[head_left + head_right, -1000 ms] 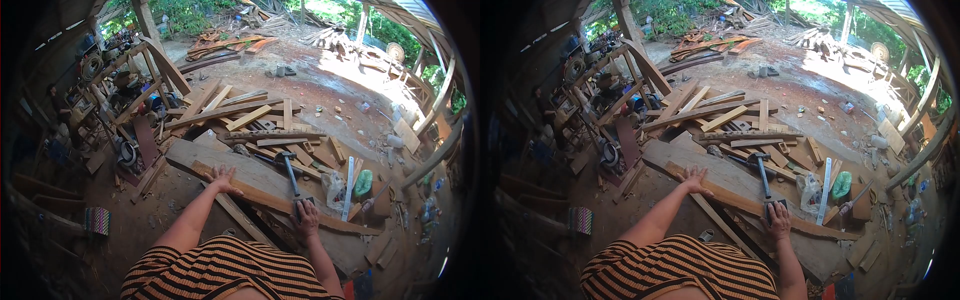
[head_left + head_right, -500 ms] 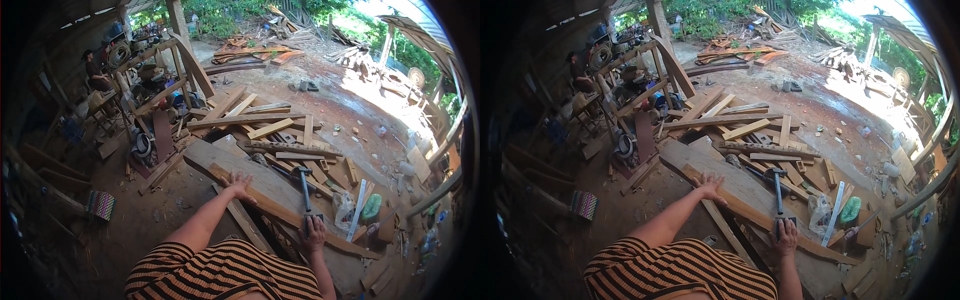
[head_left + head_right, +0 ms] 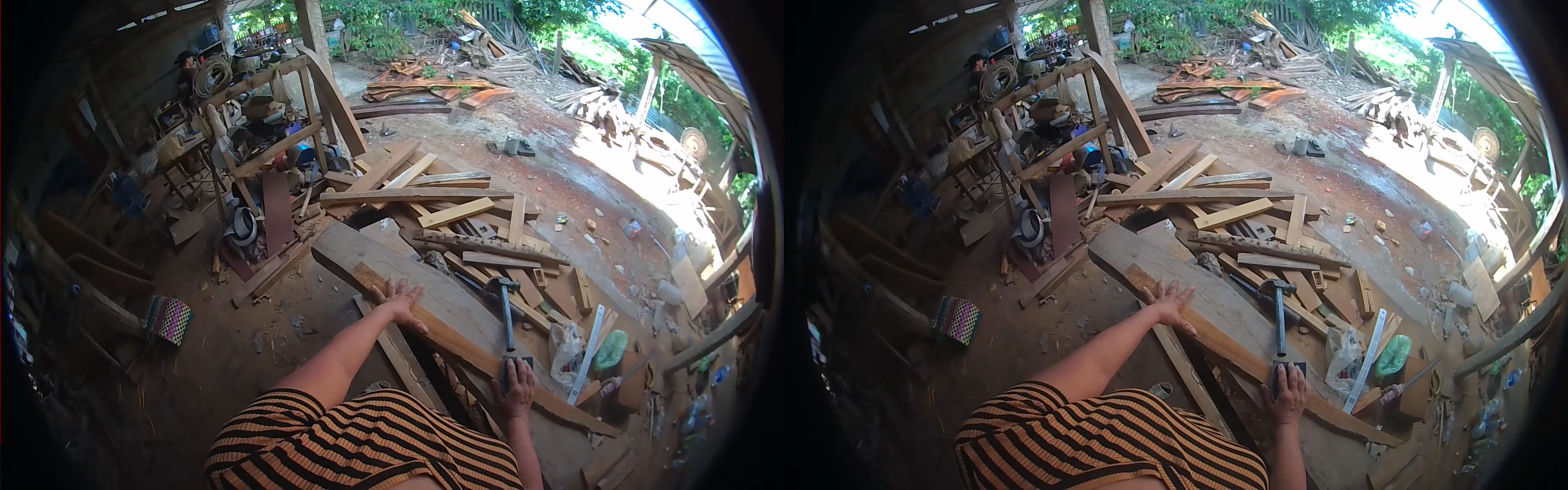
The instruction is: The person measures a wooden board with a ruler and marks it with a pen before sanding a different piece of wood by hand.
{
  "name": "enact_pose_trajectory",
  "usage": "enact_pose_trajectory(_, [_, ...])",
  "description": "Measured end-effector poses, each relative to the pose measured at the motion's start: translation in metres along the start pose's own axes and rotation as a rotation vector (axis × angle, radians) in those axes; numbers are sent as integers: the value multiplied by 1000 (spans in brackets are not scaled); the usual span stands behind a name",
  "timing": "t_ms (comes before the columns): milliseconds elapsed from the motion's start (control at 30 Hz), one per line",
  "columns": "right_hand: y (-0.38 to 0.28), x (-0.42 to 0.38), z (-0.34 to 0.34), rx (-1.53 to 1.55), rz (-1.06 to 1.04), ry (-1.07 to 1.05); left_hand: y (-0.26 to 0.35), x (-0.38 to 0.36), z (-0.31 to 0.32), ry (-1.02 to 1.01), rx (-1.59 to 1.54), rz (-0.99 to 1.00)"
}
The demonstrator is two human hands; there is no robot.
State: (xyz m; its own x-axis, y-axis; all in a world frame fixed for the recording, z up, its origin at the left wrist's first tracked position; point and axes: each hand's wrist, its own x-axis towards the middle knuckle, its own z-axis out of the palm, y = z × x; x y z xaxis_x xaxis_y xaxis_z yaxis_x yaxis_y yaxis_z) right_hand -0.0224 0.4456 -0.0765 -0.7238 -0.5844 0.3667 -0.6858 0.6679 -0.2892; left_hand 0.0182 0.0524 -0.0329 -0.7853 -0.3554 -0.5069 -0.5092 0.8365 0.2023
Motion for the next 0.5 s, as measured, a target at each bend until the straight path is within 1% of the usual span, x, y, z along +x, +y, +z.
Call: enact_pose_trajectory(500, [-1, 0, 1, 3, 25, -22, 2, -3, -2, -7, 9, -11])
